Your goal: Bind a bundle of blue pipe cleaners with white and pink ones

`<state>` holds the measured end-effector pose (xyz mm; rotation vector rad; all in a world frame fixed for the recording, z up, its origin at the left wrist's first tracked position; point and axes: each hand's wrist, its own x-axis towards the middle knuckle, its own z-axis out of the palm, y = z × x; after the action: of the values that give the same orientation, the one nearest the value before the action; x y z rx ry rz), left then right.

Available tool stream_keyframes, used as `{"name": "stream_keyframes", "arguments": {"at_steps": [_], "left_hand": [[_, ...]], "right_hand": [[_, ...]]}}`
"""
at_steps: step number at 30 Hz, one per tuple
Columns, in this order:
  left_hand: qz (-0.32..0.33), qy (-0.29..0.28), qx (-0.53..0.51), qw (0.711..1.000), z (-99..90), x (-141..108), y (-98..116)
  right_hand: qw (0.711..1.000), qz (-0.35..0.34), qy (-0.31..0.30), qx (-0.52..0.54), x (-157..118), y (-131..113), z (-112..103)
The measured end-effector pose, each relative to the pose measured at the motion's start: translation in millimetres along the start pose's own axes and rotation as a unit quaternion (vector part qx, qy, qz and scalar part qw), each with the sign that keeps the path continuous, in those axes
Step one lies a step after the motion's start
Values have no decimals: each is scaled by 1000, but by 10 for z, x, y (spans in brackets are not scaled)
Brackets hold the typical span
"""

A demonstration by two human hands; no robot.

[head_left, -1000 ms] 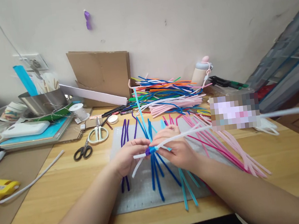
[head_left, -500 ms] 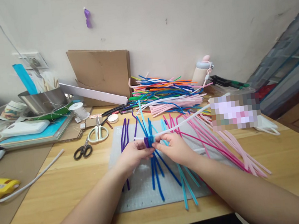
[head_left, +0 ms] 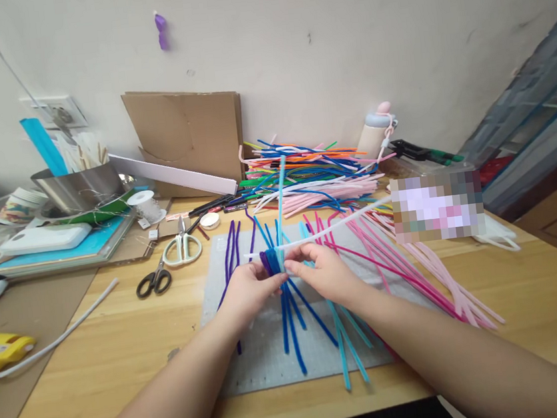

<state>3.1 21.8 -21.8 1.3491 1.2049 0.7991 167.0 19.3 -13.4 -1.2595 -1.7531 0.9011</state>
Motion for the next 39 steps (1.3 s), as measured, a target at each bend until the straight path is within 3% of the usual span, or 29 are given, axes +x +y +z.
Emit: {"name": "stream_keyframes", "arguments": {"at_steps": [4, 7, 10, 14, 17, 20, 23, 26, 32, 39], "left_hand": [[9, 33, 10, 999, -70, 5, 69], [16, 47, 39, 998, -102, 3, 84], [27, 43, 38, 998, -80, -9, 92], [38, -10, 44, 998, -13, -36, 108], [29, -43, 63, 997, 10, -45, 110], [46, -37, 68, 996, -4, -39, 89], [71, -26, 54, 996, -25, -38, 72], [57, -32, 12, 998, -31, -50, 94], [0, -133, -92, 987, -33, -61, 133], [-49, -118, -140, 982, -27, -43, 92]], "right_hand": [[981, -114, 95, -124, -51, -93, -88], [969, -138, 74, -189, -74, -126, -103], [980, -97, 21, -173, -55, -73, -54], [998, 34, -41, -13, 14, 26, 12], [985, 111, -71, 108, 52, 37, 19], [971, 158, -67, 166, 66, 26, 8], [960, 174, -72, 209, 72, 48, 4], [947, 172, -93, 253, 73, 80, 2], [919, 209, -148, 299, 58, 39, -39], [930, 195, -168, 262, 65, 15, -76]]}}
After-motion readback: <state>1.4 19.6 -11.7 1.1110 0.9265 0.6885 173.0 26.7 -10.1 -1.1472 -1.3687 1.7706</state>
